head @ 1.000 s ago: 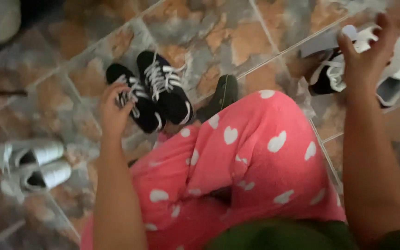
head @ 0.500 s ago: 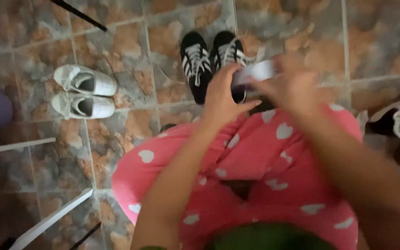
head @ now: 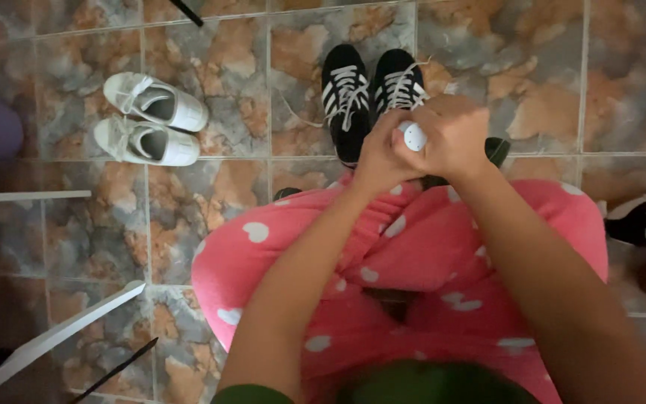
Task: Cleaning and organizing various pairs of shoes on a shoe rack.
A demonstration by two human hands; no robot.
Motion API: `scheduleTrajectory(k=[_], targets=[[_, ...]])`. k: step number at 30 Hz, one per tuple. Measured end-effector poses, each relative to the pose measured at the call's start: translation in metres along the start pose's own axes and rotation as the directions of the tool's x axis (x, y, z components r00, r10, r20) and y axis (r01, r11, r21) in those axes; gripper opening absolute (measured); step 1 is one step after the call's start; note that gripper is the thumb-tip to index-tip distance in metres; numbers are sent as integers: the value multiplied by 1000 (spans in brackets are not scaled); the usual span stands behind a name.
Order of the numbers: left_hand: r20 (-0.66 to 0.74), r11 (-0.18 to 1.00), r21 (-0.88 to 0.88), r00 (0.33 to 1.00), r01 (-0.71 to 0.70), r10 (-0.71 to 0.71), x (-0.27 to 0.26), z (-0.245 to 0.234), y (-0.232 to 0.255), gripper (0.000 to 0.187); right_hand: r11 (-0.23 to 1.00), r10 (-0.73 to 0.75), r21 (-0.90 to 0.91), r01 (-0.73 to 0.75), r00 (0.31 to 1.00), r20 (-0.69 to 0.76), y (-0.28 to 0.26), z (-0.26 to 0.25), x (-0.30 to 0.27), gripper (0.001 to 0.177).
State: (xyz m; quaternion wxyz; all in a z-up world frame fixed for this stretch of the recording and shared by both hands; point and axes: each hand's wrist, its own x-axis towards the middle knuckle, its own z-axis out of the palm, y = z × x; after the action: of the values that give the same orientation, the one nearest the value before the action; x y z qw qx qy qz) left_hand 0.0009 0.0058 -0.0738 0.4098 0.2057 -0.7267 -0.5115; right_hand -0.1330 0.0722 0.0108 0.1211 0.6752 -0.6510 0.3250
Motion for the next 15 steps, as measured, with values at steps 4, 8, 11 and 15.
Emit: scheduleTrajectory(k=[4,8,11,15], targets=[[233,990,-75,967,120,-100,13,-18,7,78,991,-27,133,13,994,106,0,-7,1,33],[-17,938,6,938,348,-348,30,-40,-11,82,866,-11,499,-24,998,67,-10,-3,1,76],[131,764,-504,910,402,-393,52,-61,6,82,702,152,658,-273,960,236,6,23,-20,85],[444,960,276,880,44,-168,54,-119,-47,73,555,423,471,-685,720,550,36,27,-35,77]])
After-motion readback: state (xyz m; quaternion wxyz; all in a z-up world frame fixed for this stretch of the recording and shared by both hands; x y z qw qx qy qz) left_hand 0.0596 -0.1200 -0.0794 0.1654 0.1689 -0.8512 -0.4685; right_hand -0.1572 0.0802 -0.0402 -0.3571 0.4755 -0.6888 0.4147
